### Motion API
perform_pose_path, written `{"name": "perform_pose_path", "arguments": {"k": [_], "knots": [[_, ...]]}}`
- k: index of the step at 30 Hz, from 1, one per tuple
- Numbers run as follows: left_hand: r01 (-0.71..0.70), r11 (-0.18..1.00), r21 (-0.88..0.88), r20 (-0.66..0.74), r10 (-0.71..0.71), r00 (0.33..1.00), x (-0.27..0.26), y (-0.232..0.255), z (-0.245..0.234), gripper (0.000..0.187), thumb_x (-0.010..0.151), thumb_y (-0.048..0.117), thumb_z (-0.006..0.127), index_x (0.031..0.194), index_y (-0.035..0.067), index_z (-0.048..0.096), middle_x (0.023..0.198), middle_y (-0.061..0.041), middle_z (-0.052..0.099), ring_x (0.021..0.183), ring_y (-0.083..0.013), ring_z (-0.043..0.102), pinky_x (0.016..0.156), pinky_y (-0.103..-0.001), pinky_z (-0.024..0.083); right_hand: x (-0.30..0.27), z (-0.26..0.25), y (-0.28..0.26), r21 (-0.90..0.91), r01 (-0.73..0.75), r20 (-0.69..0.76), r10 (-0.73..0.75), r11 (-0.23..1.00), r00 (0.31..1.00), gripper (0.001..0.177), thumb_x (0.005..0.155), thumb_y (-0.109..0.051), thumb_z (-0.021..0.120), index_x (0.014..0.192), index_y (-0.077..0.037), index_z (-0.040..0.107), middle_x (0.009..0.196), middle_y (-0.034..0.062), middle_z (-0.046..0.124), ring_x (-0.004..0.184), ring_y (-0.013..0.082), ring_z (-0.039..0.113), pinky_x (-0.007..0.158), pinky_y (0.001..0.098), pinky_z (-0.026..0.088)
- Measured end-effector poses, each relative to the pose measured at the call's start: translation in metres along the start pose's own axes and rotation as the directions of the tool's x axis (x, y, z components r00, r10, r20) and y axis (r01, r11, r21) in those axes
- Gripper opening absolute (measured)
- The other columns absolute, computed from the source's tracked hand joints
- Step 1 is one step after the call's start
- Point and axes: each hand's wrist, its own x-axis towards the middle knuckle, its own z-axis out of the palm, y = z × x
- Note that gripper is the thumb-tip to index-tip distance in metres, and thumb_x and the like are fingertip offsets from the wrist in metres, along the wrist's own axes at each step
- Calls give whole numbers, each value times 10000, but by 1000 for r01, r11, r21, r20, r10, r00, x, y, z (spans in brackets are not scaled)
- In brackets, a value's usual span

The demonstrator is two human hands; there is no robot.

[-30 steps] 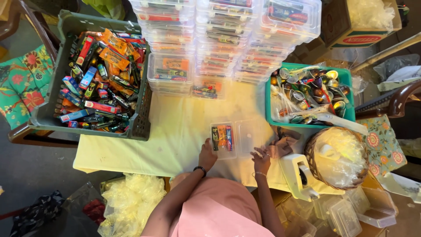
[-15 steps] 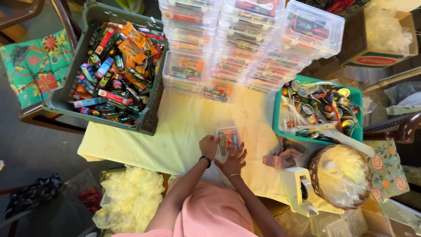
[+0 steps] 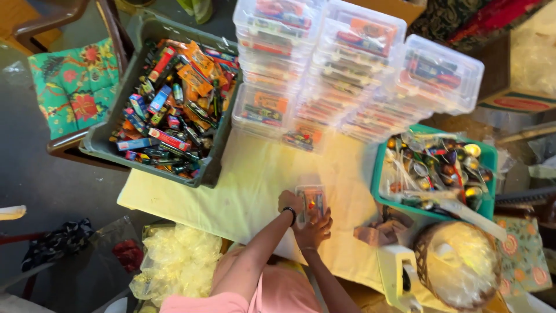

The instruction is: The person packs small snack packets into clear plastic containers. They pick snacks from a green crate, place them into a container, and then stack the filled container with others on the table.

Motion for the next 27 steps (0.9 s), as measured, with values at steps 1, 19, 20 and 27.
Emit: {"name": "perform_pose_path", "arguments": {"k": [1, 19, 20, 27], "knots": [[4, 1000, -1, -9, -4, 1000, 7, -3, 3, 265, 833, 256, 760, 748, 12, 699, 816, -187, 753, 782, -357, 752, 703, -468, 586, -1, 3, -3, 6, 7, 3, -7, 1000, 1000, 892, 678, -626, 796, 1348, -116, 502, 1650, 171, 69, 1453, 467, 189, 948, 687, 358], [-593, 777, -209, 461, 613, 641, -20, -23, -150, 340, 977, 262, 676, 1220, 24, 678, 973, -137, 764, 921, -249, 726, 834, -373, 572, 85, -29, 1, 137, 32, -187, -6, 990, 982, 1064, 557, -558, 875, 1407, -81, 446, 1630, 146, 306, 1412, 452, 361, 941, 686, 426], [-637, 678, -367, 416, 732, 540, -21, -20, -187, 256, 976, 144, 638, 1188, 9, 692, 1002, -111, 761, 935, -193, 726, 821, -340, 585, 112, -36, 1, 147, 281, -267, -235, 948, 935, 1079, 574, -516, 876, 1458, -90, 427, 1644, 141, 296, 1448, 435, 340, 1013, 697, 413], [-882, 443, 159, -250, 883, 398, 54, 42, -403, 156, 958, 58, 620, 1042, 33, 749, 976, -143, 734, 889, -323, 724, 795, -403, 570, 263, -42, -55, -133, 504, 234, -467, 853, 853, 884, 719, -344, 855, 1493, -272, 433, 1694, 10, 206, 1552, 320, 188, 957, 703, 392]]}}
